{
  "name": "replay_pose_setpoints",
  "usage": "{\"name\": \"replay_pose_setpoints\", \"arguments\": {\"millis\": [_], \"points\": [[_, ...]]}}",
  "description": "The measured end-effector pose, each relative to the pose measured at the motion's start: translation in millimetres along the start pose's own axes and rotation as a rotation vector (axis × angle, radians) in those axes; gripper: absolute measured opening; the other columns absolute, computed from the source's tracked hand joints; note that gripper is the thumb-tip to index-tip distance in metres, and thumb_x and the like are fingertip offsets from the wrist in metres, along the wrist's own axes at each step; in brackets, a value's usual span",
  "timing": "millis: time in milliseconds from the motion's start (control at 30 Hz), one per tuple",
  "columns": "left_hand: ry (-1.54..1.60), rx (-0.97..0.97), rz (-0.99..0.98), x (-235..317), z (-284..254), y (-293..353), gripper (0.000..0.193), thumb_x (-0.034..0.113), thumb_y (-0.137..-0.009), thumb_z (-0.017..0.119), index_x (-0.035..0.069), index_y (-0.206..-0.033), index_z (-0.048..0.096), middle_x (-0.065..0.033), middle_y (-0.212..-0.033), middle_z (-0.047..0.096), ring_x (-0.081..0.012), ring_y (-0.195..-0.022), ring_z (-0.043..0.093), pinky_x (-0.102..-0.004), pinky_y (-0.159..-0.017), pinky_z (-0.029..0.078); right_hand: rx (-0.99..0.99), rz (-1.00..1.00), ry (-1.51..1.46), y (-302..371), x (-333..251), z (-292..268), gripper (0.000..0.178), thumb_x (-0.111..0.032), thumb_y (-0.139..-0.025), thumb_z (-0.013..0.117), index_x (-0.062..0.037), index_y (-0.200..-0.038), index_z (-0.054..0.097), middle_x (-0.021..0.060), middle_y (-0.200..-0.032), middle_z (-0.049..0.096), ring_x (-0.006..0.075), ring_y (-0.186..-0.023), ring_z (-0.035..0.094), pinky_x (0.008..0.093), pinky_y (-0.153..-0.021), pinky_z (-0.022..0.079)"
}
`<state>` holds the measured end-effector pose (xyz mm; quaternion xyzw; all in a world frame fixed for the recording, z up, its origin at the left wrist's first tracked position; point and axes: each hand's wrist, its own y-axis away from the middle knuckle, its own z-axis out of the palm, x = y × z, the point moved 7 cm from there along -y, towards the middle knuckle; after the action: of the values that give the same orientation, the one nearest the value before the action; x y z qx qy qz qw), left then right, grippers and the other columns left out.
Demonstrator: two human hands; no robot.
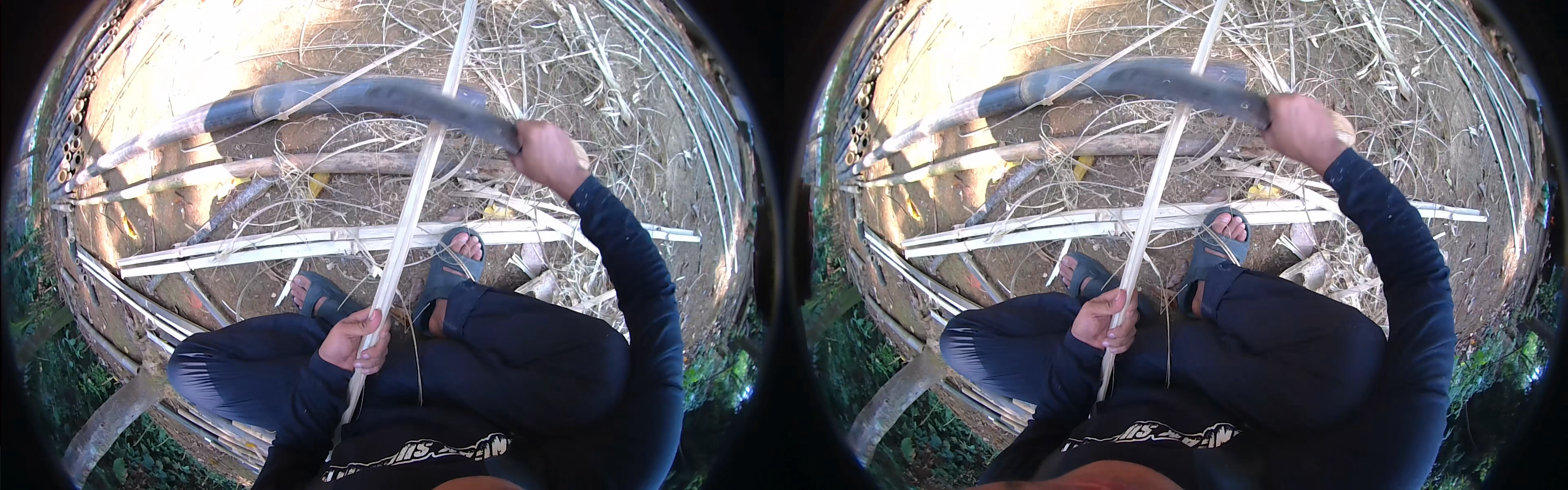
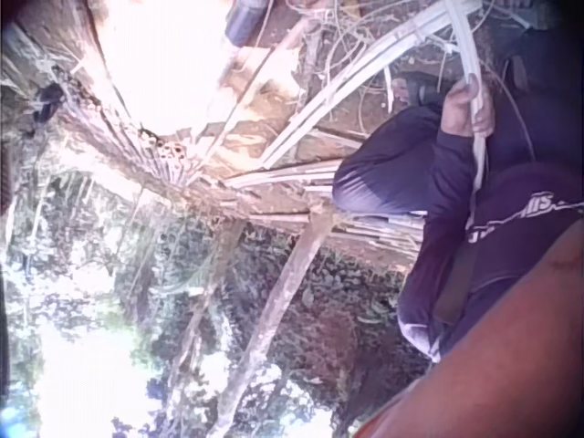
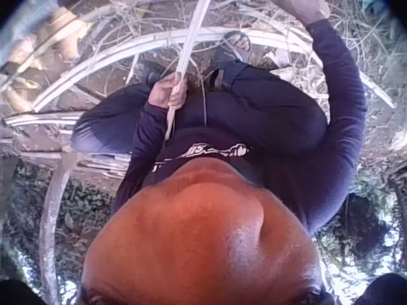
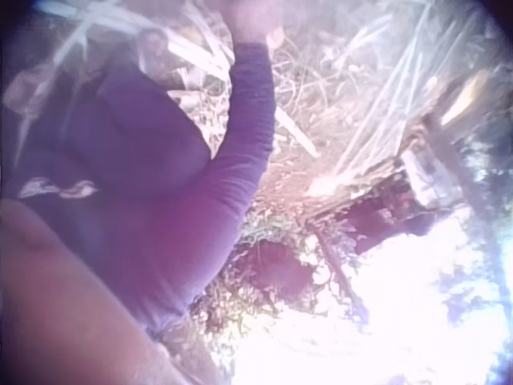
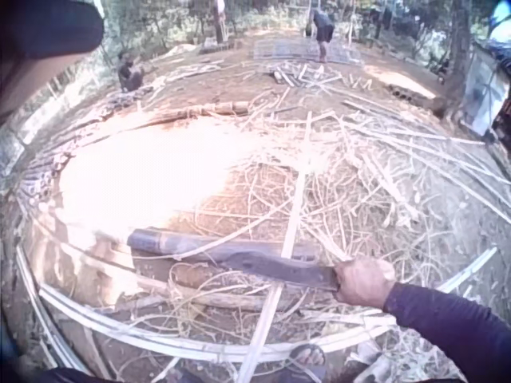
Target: The person uses a large blade to shave and smooth the outer surface of long bamboo strips while sitting on the ground in an outdoor workshop area.
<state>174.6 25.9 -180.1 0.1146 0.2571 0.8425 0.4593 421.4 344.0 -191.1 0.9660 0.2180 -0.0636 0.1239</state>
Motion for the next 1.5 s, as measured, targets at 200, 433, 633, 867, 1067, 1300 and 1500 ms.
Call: {"name": "replay_pose_setpoints", "arguments": {"millis": [200,433,633,867,1067,1300,1500], "points": [[0.138,-0.125,-0.036,-16,2,10,0.03,0.033,-0.105,0.039,0.005,-0.097,0.045,-0.0046,-0.052,0.04,-0.0144,-0.035,0.037,-0.0318,-0.038,0.033,-0.007,-0.033,0.044,-18,3,6,0.024,-0.022,-0.076,0.073,-0.0013,-0.086,0.065,0.015,-0.074,0.068,0.0289,-0.067,0.071,0.04,-0.066,0.059],[0.126,-0.155,-0.007,-15,-1,7,0.029,0.032,-0.105,0.04,0.005,-0.096,0.044,-0.0052,-0.052,0.04,-0.0146,-0.036,0.037,-0.0314,-0.037,0.033,-0.034,-0.156,0.04,-4,-36,-7,0.02,-0.018,-0.073,0.07,-0.0014,-0.084,0.065,0.0169,-0.074,0.068,0.029,-0.069,0.071,0.0408,-0.07,0.059],[0.201,-0.212,0.01,-25,4,16,0.03,0.032,-0.105,0.04,0.004,-0.094,0.043,-0.0059,-0.052,0.041,-0.0145,-0.035,0.037,-0.0299,-0.036,0.034,-0.048,0.176,-0.015,-49,51,-4,0.028,-0.026,-0.085,0.066,0.0016,-0.088,0.07,0.0193,-0.073,0.069,0.0317,-0.071,0.071,0.0462,-0.074,0.058],[0.203,-0.225,0.099,-15,13,11,0.032,0.038,-0.103,0.044,0.006,-0.098,0.042,-0.0052,-0.057,0.042,-0.013,-0.036,0.039,-0.0261,-0.037,0.035,0.124,0.276,-0.206,-50,77,0,0.037,-0.03,-0.087,0.064,0.0069,-0.084,0.069,0.0242,-0.069,0.067,0.0394,-0.066,0.069,0.0441,-0.071,0.058],[-0.334,0.232,0.14,13,4,11,0.021,0.027,-0.103,0.051,0.008,-0.105,0.042,-0.0017,-0.065,0.04,-0.0083,-0.041,0.038,-0.0227,-0.038,0.03,0.13,-0.031,-0.282,16,-43,1,0.021,-0.016,-0.075,0.067,0.0025,-0.081,0.06,0.0207,-0.071,0.063,0.0372,-0.068,0.067,0.045,-0.065,0.054],[-0.559,0.339,0.156,23,13,27,0.033,0.035,-0.106,0.041,0.003,-0.104,0.048,0.0003,-0.07,0.039,-0.0058,-0.049,0.037,-0.0219,-0.046,0.033,-0.011,-0.576,-0.16,75,-162,-12,0.021,-0.015,-0.063,0.067,-0.0033,-0.078,0.057,0.0112,-0.073,0.06,0.0292,-0.066,0.065,0.0383,-0.063,0.053],[-0.561,0.417,0.113,22,3,28,0.039,0.041,-0.106,0.04,0.003,-0.098,0.05,-0.0023,-0.064,0.044,-0.0079,-0.043,0.04,-0.023,-0.042,0.036,0.012,-0.498,-0.177,71,-151,-1,0.021,-0.016,-0.064,0.068,-0.0035,-0.077,0.058,0.012,-0.074,0.061,0.0289,-0.067,0.066,0.0383,-0.062,0.053]]}}
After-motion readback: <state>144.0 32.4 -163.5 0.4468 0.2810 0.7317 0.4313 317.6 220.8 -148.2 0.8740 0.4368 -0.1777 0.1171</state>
